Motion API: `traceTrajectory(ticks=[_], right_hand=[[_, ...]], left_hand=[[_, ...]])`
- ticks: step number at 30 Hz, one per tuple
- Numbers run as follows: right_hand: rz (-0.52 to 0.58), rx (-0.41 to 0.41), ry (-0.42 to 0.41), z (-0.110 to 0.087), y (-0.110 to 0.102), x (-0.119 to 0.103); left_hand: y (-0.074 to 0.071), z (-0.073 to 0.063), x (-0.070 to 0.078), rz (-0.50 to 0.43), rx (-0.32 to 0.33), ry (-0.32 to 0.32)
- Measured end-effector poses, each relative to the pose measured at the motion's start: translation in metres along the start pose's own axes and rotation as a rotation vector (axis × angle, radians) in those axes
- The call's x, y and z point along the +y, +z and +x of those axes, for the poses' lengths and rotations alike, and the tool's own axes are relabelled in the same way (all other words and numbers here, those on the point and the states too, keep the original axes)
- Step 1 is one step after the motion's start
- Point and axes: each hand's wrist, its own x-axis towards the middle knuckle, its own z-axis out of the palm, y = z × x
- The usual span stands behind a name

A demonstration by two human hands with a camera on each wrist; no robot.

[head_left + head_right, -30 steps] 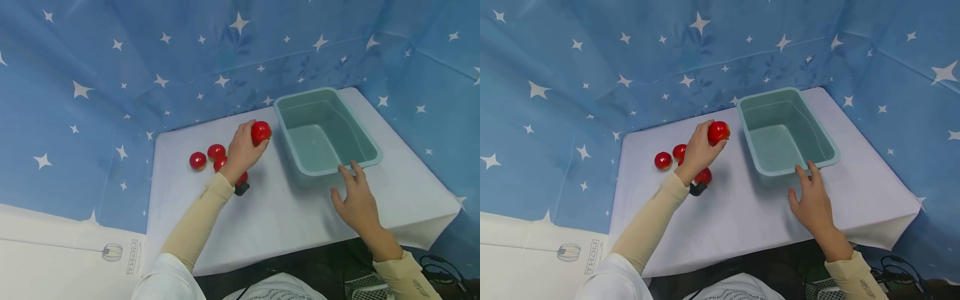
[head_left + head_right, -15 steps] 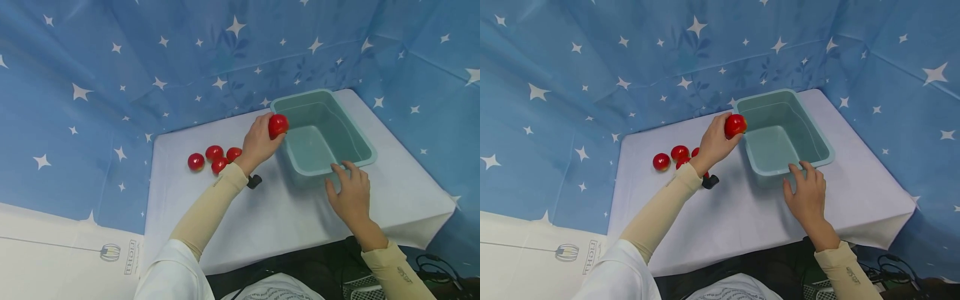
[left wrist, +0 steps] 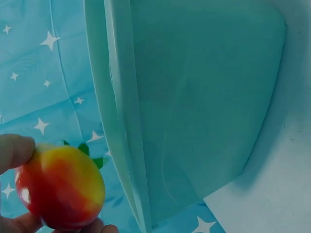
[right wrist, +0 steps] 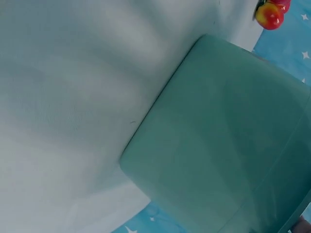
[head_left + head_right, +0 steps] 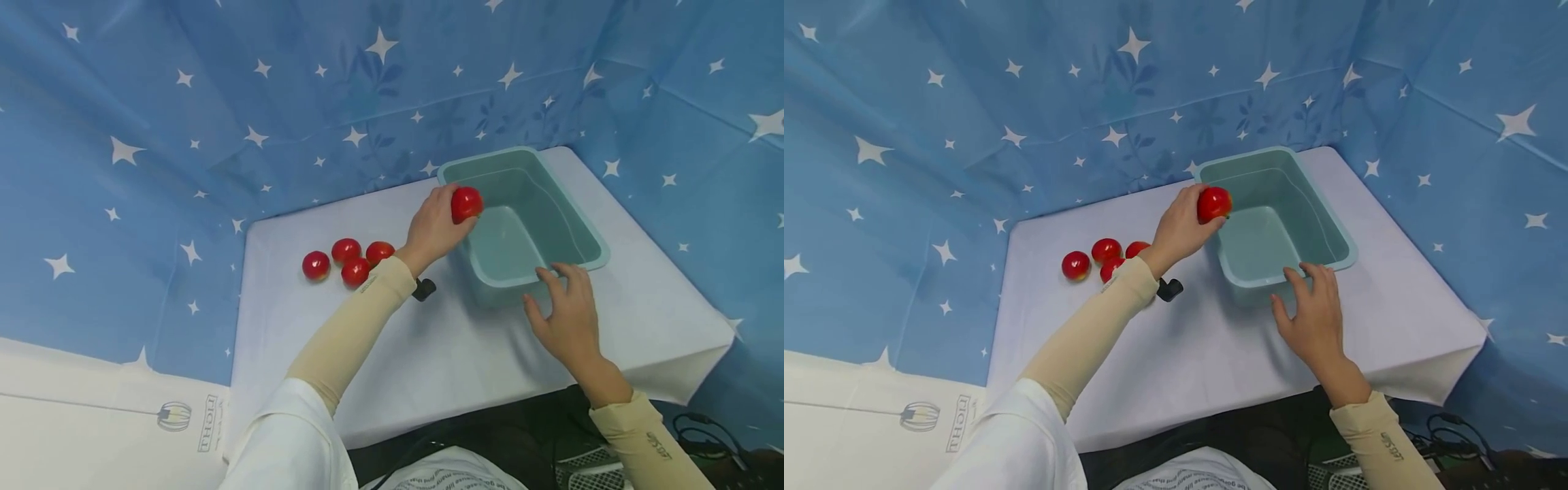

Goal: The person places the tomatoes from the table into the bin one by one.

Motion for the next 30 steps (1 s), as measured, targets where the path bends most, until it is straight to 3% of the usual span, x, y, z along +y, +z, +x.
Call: traceTrajectory(ticks=[9, 17, 30], right_hand=[[-0.019, -0.046, 0.034, 0.0, 0.0, -0.001], [-0.021, -0.025, 0.055, -0.001, 0.003, -0.002], [-0.032, -0.015, 0.059, -0.001, 0.002, -0.003]], left_hand=[[0.02, 0.004, 0.003, 0.004, -0.053, 0.036], [0.037, 0.003, 0.009, -0.126, -0.038, 0.129], [0.053, 0.005, 0.019, -0.301, -0.023, 0.101]])
